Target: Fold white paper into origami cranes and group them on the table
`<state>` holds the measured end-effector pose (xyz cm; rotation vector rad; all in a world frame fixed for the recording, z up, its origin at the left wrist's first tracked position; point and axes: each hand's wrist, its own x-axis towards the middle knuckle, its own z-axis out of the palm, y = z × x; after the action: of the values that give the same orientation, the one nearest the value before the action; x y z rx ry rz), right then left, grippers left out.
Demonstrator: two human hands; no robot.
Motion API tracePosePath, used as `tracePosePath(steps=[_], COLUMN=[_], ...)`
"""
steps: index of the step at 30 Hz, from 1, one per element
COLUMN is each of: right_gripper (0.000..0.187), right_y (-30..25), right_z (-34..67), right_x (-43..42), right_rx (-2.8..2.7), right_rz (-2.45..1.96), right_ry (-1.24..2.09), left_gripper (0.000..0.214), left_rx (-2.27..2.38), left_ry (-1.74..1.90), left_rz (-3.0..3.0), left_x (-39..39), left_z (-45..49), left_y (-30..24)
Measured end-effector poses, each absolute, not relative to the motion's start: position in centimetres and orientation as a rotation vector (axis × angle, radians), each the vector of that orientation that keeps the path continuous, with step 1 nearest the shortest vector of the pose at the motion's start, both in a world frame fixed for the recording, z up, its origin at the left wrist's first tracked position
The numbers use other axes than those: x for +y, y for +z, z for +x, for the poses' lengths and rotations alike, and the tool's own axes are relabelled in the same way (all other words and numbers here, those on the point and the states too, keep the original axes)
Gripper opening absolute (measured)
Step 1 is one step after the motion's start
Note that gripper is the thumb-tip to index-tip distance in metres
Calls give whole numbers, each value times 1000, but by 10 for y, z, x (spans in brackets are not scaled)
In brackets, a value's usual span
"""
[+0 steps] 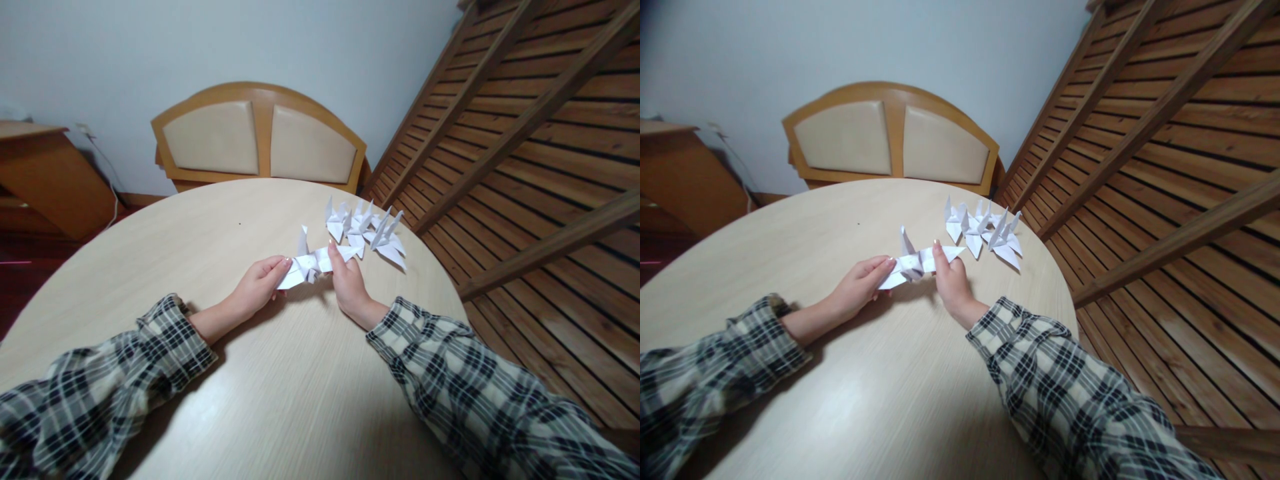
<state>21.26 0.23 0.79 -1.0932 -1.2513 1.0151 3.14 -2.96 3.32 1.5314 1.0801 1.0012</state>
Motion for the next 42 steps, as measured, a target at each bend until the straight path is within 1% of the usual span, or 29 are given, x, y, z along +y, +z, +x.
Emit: tracePosePath(steps=[14,21,29,34,36,39,42], right_gripper=[51,46,41,34,35,42,41], right_y=[9,12,23,27,32,44,56], right_z=[216,216,227,243,251,264,284], right_x=[3,4,7,11,12,10,10], right_rx=[-1336,-1321,-1549,-1680,-1837,-1987,-1957], right_rz=[-1046,-1004,-972,-923,-950,-1034,-1114], right_ry=[1022,1107,1039,1288,1363,1144,966], left_gripper=[36,34,32,18,18,24,24], left_rx=[1064,1116,1169,1024,978,959,954], left_ry=[868,945,1037,1070,1105,1243,1366], left_rz=[1512,1478,1421,1213,1135,1018,939], left_x=[-22,-18,-7,6,10,13,15], left_z=[21,16,0,-10,-13,-14,-14], left_y=[33,36,38,34,33,32,30])
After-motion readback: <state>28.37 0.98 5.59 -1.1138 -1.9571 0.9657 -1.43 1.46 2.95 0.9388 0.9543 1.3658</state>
